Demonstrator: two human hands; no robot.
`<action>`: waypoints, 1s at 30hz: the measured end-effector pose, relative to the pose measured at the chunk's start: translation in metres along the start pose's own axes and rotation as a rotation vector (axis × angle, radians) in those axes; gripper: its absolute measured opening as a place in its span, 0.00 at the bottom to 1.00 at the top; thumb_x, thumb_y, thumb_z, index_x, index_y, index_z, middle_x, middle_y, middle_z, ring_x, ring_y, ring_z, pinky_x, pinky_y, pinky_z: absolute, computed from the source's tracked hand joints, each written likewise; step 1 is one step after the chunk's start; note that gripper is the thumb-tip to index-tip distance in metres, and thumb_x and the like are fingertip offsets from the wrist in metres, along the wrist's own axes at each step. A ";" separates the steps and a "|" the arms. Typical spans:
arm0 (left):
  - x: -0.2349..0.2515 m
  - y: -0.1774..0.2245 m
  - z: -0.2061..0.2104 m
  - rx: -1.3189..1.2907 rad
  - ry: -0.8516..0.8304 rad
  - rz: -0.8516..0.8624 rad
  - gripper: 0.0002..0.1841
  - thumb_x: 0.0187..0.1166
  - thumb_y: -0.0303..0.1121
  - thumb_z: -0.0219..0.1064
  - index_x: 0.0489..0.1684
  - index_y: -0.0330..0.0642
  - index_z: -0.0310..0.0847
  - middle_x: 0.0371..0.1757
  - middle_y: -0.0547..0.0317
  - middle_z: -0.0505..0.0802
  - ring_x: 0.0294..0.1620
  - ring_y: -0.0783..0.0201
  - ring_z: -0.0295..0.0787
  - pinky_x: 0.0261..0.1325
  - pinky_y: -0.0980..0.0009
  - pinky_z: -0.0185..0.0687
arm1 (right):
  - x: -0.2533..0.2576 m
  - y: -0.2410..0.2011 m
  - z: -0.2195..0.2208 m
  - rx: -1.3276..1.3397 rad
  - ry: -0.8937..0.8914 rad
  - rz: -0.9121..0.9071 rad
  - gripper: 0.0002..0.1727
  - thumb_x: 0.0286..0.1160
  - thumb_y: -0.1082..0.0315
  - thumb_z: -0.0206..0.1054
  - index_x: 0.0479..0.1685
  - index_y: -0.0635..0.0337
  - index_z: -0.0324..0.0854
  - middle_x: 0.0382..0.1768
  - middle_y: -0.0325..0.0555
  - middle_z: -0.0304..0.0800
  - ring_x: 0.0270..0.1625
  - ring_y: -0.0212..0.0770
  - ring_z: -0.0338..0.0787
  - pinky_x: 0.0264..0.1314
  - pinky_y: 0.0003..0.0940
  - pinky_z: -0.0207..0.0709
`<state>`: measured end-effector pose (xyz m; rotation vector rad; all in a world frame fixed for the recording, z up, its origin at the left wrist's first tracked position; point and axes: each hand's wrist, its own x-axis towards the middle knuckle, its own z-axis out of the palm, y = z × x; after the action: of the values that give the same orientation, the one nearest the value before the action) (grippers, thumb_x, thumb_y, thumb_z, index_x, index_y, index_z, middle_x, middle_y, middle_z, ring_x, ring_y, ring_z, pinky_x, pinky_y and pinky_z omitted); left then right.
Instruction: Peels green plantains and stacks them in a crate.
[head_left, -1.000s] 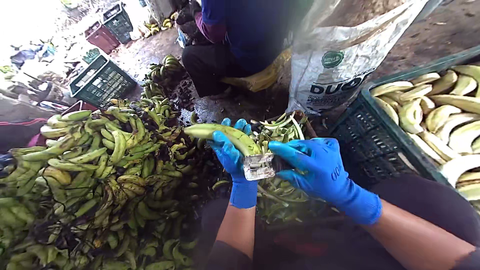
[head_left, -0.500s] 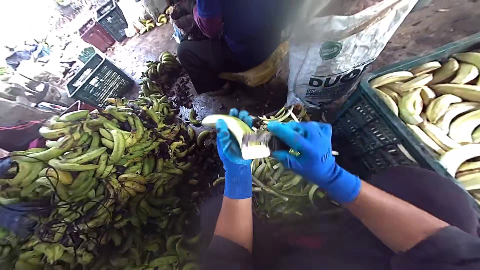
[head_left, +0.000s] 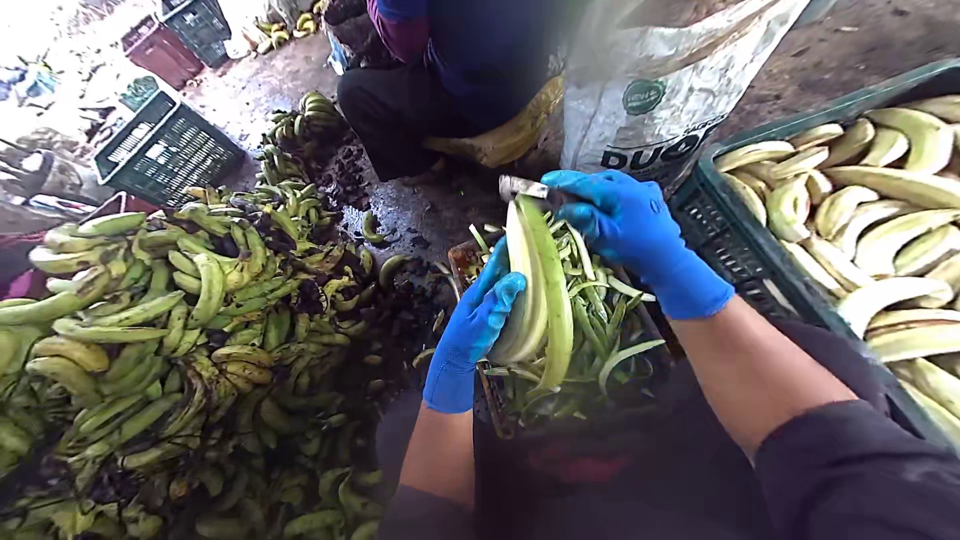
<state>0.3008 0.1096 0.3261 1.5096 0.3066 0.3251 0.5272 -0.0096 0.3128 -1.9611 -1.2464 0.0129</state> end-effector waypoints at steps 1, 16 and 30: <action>0.003 -0.002 0.000 -0.049 0.021 0.005 0.35 0.86 0.48 0.55 0.93 0.51 0.50 0.66 0.55 0.89 0.51 0.67 0.91 0.56 0.65 0.89 | 0.005 0.005 0.000 0.009 -0.057 0.134 0.33 0.86 0.33 0.43 0.78 0.36 0.80 0.64 0.53 0.89 0.63 0.59 0.89 0.62 0.71 0.74; 0.023 0.007 -0.001 -0.745 0.125 0.086 0.23 0.88 0.53 0.49 0.68 0.48 0.76 0.44 0.59 0.91 0.37 0.68 0.91 0.39 0.72 0.89 | -0.051 -0.040 0.038 0.013 0.226 -0.403 0.29 0.78 0.33 0.59 0.66 0.39 0.88 0.55 0.49 0.93 0.52 0.48 0.90 0.54 0.54 0.73; 0.022 -0.015 -0.038 -1.235 -0.106 -0.040 0.32 0.84 0.57 0.48 0.76 0.39 0.69 0.41 0.57 0.88 0.19 0.72 0.83 0.21 0.81 0.81 | -0.054 -0.020 0.015 0.062 0.011 -0.501 0.30 0.77 0.31 0.59 0.70 0.32 0.86 0.56 0.43 0.93 0.56 0.43 0.88 0.60 0.53 0.71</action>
<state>0.3063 0.1531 0.3092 0.3007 0.0106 0.3065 0.4781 -0.0376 0.2947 -1.5482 -1.6751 -0.2085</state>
